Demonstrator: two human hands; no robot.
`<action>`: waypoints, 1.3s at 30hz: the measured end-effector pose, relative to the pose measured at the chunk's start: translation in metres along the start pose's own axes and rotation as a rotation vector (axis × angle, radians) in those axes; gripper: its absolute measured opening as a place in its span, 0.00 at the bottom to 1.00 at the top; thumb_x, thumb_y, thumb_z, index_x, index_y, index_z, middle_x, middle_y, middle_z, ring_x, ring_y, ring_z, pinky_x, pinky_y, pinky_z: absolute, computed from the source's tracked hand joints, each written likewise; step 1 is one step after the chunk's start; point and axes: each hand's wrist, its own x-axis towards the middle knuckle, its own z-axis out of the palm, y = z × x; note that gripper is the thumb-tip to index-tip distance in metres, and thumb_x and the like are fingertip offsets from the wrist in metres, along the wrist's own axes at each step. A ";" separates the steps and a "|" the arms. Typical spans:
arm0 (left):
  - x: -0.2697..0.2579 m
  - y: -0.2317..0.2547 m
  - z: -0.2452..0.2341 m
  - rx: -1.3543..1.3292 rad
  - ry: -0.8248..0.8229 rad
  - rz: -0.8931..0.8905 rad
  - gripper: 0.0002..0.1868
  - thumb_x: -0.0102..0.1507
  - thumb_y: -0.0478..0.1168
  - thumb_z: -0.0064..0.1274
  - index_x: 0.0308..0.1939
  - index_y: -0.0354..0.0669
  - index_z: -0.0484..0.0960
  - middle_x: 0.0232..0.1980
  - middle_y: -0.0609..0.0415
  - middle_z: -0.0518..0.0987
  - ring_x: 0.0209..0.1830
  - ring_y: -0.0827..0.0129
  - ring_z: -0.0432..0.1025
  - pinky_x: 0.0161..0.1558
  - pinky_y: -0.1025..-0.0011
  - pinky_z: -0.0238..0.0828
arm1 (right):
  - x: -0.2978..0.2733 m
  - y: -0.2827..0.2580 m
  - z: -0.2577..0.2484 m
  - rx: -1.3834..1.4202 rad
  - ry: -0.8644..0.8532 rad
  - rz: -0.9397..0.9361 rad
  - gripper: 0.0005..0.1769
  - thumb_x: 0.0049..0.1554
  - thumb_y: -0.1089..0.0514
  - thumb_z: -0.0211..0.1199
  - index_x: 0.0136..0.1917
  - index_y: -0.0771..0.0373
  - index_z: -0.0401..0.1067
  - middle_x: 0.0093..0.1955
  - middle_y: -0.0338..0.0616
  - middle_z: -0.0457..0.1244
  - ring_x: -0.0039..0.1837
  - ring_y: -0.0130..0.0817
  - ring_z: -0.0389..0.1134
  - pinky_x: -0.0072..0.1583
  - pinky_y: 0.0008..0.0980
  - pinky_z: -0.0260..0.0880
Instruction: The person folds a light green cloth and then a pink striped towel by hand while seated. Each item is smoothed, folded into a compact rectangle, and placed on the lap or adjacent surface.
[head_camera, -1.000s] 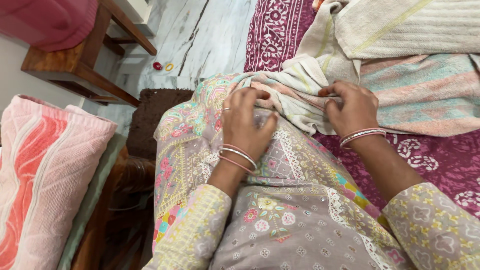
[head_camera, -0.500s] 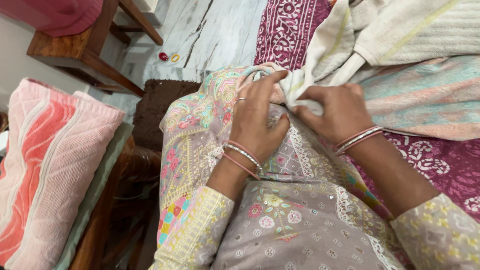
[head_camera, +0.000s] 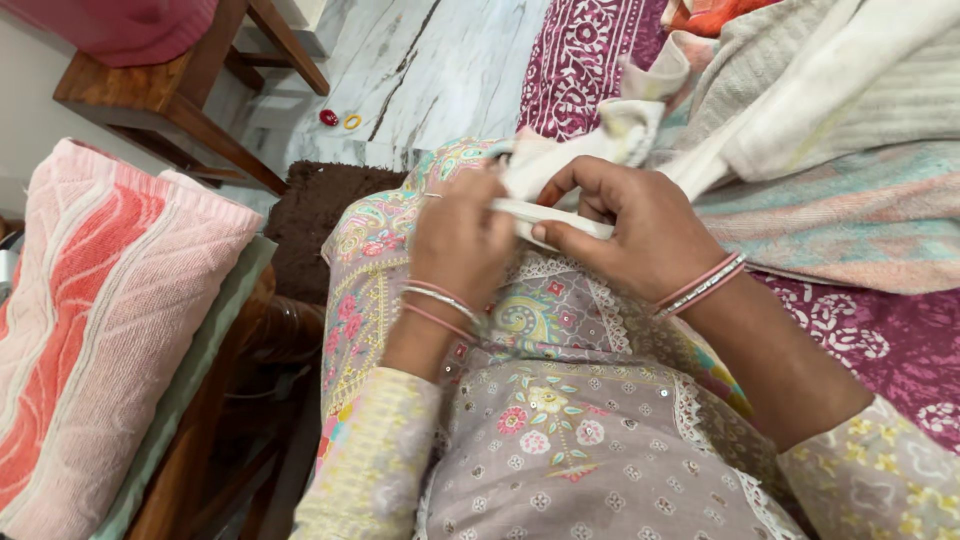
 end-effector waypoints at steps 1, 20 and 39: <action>0.002 -0.012 -0.006 -0.017 0.003 -0.106 0.05 0.62 0.37 0.47 0.38 0.41 0.77 0.38 0.44 0.76 0.39 0.48 0.71 0.44 0.52 0.64 | 0.001 0.000 -0.001 -0.052 -0.012 0.002 0.15 0.55 0.51 0.72 0.54 0.57 0.78 0.31 0.54 0.64 0.35 0.45 0.64 0.41 0.41 0.62; -0.009 0.005 -0.044 -0.386 0.153 0.258 0.35 0.54 0.37 0.64 0.62 0.31 0.69 0.55 0.40 0.76 0.56 0.50 0.72 0.58 0.57 0.68 | 0.013 0.009 0.007 0.062 0.236 -0.402 0.13 0.50 0.62 0.71 0.50 0.64 0.77 0.41 0.44 0.70 0.42 0.29 0.70 0.47 0.31 0.69; -0.019 -0.133 -0.074 -0.529 0.667 -0.353 0.12 0.65 0.32 0.38 0.29 0.38 0.75 0.27 0.65 0.67 0.28 0.81 0.57 0.30 0.76 0.52 | 0.015 0.040 -0.016 -0.067 0.392 -0.355 0.21 0.50 0.72 0.63 0.56 0.61 0.78 0.46 0.46 0.70 0.48 0.31 0.72 0.50 0.32 0.71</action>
